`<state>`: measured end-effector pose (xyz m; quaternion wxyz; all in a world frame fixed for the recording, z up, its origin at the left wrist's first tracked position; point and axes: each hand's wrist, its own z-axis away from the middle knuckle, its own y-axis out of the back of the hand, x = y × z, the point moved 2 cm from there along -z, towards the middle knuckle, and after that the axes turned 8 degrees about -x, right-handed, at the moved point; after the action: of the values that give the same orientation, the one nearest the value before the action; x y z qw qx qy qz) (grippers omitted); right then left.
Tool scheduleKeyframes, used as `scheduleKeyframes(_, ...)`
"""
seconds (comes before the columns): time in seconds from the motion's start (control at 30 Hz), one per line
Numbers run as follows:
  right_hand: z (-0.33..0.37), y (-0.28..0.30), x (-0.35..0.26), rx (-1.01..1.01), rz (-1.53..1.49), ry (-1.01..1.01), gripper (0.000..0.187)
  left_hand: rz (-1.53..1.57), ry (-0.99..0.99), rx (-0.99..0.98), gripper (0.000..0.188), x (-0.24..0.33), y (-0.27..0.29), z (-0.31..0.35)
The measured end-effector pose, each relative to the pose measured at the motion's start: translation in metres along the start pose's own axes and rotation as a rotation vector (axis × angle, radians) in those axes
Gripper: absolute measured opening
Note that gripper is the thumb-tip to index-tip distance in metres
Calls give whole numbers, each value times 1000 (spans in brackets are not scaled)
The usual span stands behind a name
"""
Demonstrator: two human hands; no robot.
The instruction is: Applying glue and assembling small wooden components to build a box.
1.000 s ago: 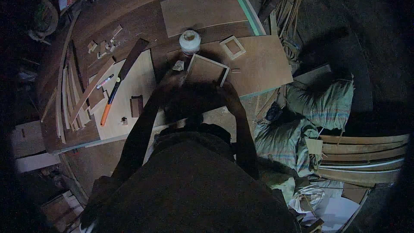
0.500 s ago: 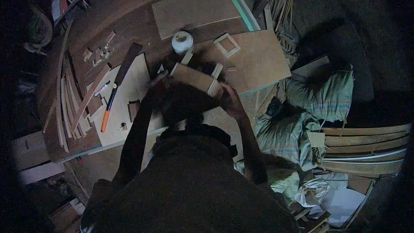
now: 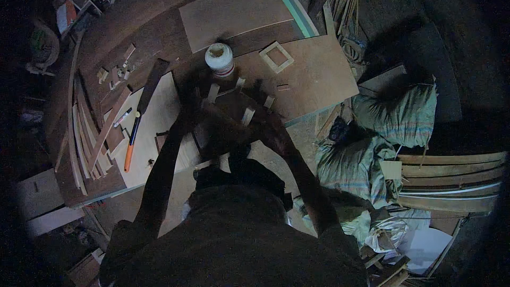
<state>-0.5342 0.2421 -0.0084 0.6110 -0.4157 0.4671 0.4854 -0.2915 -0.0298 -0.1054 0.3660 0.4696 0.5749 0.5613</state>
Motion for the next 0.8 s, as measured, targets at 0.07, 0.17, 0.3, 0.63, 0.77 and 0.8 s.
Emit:
scheduleKeyframes(0.07,-3,3,19,18,502,203,45,80,23,17,50,5,37,-10)
scheduleKeyframes(0.17,-9,10,53,22,1193,400,41,281,225,-437,58,1,57,-21)
scheduleKeyframes(0.3,-11,17,90,50,1144,496,42,397,260,-582,60,-8,16,-11)
scheduleKeyframes(0.63,-19,-1,127,105,1548,554,57,711,272,-229,47,-42,-85,18)
scheduleKeyframes(0.77,-23,-7,145,42,1030,117,55,749,280,-239,47,-44,-81,9)
scheduleKeyframes(0.8,-22,-12,145,58,1271,258,56,758,282,-242,47,-45,-82,6)
